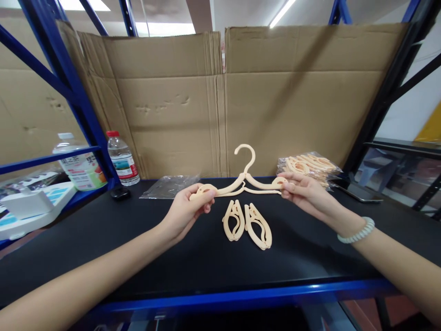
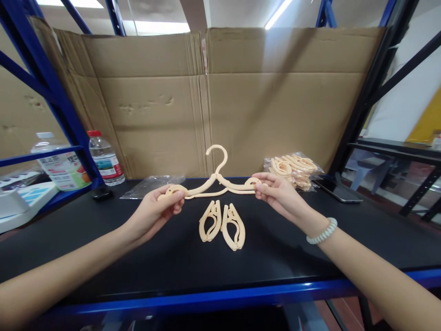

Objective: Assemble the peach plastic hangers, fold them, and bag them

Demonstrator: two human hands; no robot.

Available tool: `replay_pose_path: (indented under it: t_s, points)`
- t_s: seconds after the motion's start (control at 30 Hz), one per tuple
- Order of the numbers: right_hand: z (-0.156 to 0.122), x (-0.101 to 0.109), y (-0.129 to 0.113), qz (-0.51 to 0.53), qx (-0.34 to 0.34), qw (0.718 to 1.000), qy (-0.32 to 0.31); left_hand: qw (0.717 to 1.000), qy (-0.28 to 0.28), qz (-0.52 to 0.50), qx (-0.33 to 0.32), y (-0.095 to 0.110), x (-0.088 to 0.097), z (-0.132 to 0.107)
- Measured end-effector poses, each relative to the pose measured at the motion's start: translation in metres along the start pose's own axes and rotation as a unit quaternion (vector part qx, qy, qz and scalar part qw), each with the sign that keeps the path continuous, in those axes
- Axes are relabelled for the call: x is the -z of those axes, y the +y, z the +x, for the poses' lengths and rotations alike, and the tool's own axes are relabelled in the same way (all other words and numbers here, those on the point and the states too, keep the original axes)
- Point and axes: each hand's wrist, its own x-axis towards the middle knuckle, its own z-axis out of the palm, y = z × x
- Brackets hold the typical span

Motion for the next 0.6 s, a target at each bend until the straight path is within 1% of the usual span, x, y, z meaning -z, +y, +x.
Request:
replay_pose_path:
  t_s: [0.1,0.17,0.23,0.3,0.37,0.5,0.6]
  points:
    - [0.013,0.003,-0.011,0.002,0.045,0.998,0.051,0.997,0.014,-0.063,0.037,0.013,-0.007,0.010]
    - [0.023,0.006,-0.018,-0.008,0.085,0.993,0.081,0.994,0.023,-0.097,0.039,0.017,-0.011,0.017]
    - [0.030,0.005,-0.022,-0.012,0.116,0.988,0.101,0.992,0.031,-0.120,0.025,0.016,-0.014,0.023]
    - [0.032,-0.001,-0.019,0.005,0.117,0.988,0.104,0.991,0.035,-0.129,0.020,0.009,-0.015,0.025]
    - [0.027,-0.014,-0.009,0.036,0.084,0.992,0.083,0.993,0.019,-0.116,0.027,0.000,-0.015,0.023]
    - [0.006,-0.048,0.017,0.070,-0.002,0.998,0.004,0.997,-0.039,-0.051,0.033,-0.016,-0.019,0.009]
    - [-0.010,-0.064,0.025,0.066,-0.024,0.995,-0.065,0.997,-0.066,-0.030,0.041,-0.020,-0.026,-0.003]
